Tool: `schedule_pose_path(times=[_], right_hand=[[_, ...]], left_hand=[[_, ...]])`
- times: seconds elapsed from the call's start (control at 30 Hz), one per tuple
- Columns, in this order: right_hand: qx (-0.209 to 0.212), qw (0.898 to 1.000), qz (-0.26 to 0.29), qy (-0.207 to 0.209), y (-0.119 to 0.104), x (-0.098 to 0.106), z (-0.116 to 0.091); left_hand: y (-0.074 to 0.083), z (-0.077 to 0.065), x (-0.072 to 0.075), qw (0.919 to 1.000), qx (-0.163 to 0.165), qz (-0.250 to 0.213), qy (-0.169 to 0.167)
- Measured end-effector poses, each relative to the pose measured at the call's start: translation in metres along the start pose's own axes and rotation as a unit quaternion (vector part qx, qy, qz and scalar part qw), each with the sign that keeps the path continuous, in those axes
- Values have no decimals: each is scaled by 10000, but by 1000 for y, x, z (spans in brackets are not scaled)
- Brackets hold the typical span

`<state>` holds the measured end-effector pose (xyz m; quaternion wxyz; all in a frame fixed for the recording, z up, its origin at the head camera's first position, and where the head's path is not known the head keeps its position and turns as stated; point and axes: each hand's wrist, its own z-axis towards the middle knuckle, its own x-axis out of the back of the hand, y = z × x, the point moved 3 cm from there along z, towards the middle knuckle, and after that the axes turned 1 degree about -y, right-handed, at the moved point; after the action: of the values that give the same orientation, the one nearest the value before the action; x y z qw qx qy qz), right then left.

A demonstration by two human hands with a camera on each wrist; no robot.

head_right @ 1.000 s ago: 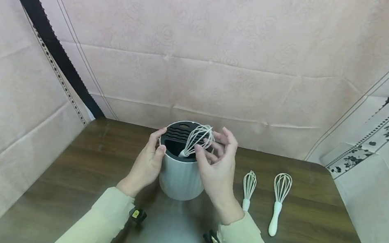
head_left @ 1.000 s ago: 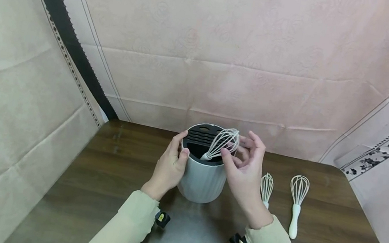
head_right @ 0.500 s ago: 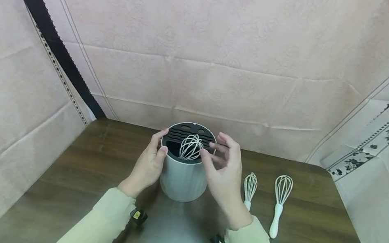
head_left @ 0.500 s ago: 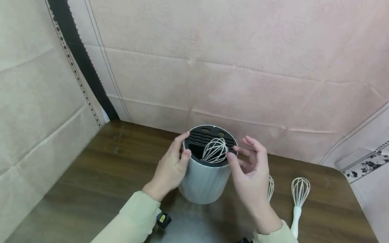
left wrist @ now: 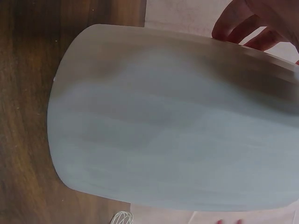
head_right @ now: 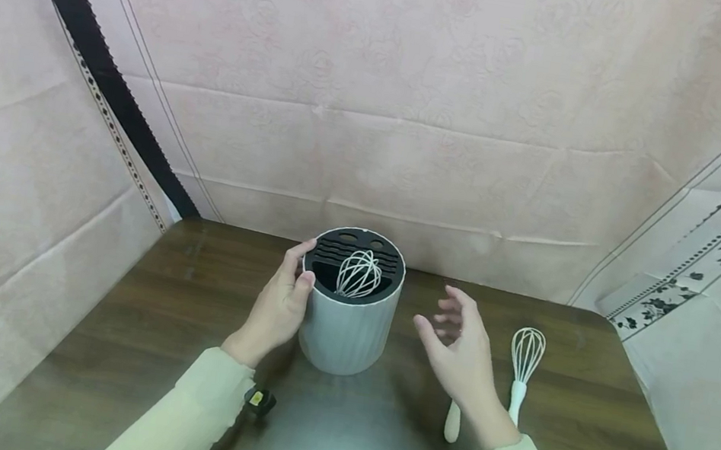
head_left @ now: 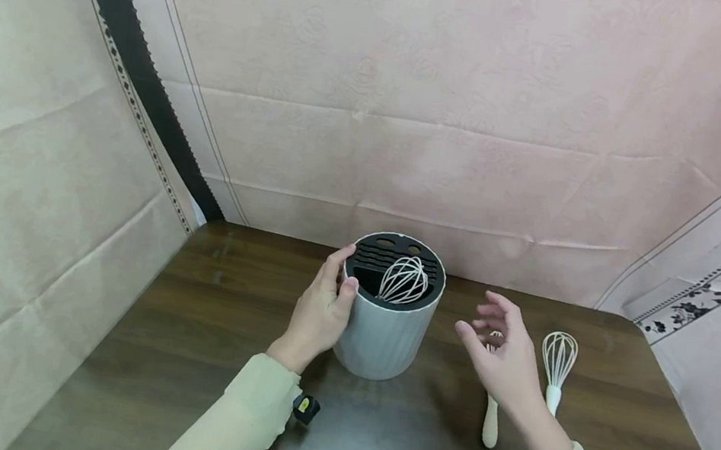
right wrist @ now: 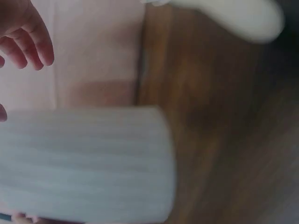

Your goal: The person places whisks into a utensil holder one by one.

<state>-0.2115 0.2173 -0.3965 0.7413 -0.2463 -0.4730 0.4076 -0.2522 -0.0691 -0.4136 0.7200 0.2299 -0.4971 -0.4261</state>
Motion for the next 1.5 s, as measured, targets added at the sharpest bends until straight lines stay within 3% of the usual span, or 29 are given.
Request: schedule_pose_path(times=[0.1,0.3,0.47,0.77,0.97,1.2,1.5], right_hand=[[-136,9987,-466,-157,26,6,-5],[-339,9932,-1056,-358,55,21,-18],[-458,9883,-1447,-160,74,35,-24],[-1372,9636,-2281,246,97,65,-29],[-1997,9579,-2048,242,117,79,-29],[-2439,9500,-1941,192,135,86,-32],[-3228,9371,-1251,-443,149,84,-30]], left_hand=[[0,0,0,10000,17,3,-5],[-2,0,-1,10000,38,16,19],[-3,0,-1,10000,36,38,-7],[-2,0,-1,10000,1,-8,11],[-2,-1,-1,10000,40,19,-6],[-1,-1,-2,10000,58,64,-50],[-1,-1,-1,9999,61,81,-48]])
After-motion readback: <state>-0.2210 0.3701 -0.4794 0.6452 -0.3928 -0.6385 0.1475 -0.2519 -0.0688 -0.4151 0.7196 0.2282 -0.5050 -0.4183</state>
